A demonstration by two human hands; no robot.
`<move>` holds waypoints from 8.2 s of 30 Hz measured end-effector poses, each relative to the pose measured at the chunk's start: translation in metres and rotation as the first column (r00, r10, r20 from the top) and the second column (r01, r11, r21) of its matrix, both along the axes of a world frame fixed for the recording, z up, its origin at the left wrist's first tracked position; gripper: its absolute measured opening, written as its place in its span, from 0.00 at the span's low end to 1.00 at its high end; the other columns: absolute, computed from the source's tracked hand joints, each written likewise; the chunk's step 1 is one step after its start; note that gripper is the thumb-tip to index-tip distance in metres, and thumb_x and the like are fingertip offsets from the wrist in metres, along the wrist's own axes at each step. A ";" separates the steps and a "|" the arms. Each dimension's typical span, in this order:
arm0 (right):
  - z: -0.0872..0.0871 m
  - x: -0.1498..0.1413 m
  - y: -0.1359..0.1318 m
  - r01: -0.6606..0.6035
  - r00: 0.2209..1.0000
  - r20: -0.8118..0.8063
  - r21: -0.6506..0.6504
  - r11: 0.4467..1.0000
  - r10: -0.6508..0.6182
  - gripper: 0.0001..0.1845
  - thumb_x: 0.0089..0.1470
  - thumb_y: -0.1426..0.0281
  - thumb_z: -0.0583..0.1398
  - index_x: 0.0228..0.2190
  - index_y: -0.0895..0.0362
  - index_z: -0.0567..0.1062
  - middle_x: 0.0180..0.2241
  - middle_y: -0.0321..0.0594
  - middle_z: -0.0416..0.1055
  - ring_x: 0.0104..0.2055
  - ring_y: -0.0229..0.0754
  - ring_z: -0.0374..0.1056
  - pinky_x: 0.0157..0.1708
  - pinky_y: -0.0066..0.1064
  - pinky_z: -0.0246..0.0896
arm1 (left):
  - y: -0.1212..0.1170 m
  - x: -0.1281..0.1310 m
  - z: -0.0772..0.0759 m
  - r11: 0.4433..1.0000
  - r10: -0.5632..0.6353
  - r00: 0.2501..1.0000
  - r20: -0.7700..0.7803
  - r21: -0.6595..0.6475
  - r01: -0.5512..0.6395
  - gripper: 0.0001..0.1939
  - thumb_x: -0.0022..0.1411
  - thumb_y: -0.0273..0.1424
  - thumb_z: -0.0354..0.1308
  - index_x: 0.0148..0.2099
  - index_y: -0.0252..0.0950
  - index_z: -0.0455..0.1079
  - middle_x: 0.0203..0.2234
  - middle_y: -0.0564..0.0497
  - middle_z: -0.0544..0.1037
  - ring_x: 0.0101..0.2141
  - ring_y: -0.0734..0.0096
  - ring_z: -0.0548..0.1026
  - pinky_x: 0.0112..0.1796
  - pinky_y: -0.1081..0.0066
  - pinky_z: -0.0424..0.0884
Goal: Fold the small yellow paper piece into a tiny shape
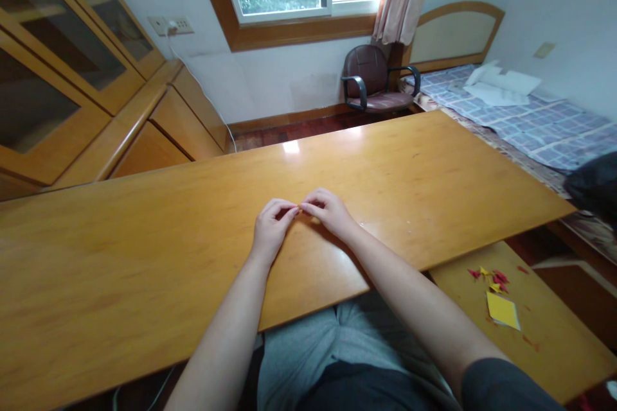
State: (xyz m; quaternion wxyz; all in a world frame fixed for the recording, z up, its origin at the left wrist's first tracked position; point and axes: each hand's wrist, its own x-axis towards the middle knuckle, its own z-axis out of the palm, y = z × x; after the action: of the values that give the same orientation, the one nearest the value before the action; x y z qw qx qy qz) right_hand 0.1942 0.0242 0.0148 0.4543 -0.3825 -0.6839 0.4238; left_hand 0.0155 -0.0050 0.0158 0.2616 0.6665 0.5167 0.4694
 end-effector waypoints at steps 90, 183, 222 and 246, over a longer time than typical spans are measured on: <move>-0.005 -0.005 -0.004 0.000 1.000 -0.014 -0.068 0.998 -0.001 0.09 0.51 0.67 0.66 0.32 0.56 0.73 0.32 0.34 0.67 0.30 0.35 0.64 0.32 0.28 0.61 | 0.005 0.000 -0.007 0.947 0.052 0.890 0.453 -0.305 0.100 0.21 0.50 0.44 0.70 0.40 0.35 0.74 0.32 0.48 0.80 0.31 0.69 0.77 0.34 0.70 0.73; -0.002 -0.001 -0.005 -0.011 0.999 -0.041 -0.002 1.000 0.011 0.05 0.53 0.68 0.65 0.31 0.57 0.77 0.31 0.37 0.74 0.35 0.38 0.69 0.38 0.30 0.63 | 0.000 0.004 -0.007 0.976 0.013 0.879 0.477 -0.199 0.093 0.15 0.51 0.34 0.68 0.41 0.37 0.72 0.35 0.51 0.77 0.36 0.70 0.77 0.42 0.67 0.74; -0.009 -0.003 -0.001 -0.060 0.976 -0.218 -0.259 0.964 0.002 0.13 0.48 0.63 0.67 0.34 0.58 0.75 0.30 0.37 0.75 0.33 0.38 0.70 0.36 0.30 0.65 | 0.005 0.003 -0.008 0.970 0.106 0.876 0.471 -0.244 0.014 0.17 0.48 0.35 0.70 0.39 0.36 0.72 0.32 0.52 0.78 0.36 0.69 0.77 0.42 0.68 0.73; -0.009 -0.003 0.000 -0.108 0.982 -0.186 -0.334 0.936 0.047 0.16 0.49 0.58 0.65 0.30 0.59 0.75 0.22 0.33 0.70 0.23 0.34 0.64 0.24 0.25 0.58 | 0.007 0.002 -0.007 0.950 0.113 0.870 0.480 -0.310 0.048 0.18 0.45 0.38 0.73 0.36 0.36 0.72 0.28 0.52 0.78 0.31 0.69 0.77 0.35 0.70 0.73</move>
State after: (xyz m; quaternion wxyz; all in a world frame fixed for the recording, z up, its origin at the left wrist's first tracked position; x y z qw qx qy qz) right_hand 0.1912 0.0239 0.0055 0.4220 -0.3898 -0.5716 0.5858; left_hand 0.0174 0.0017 0.0084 0.4782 0.4661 0.5118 0.5405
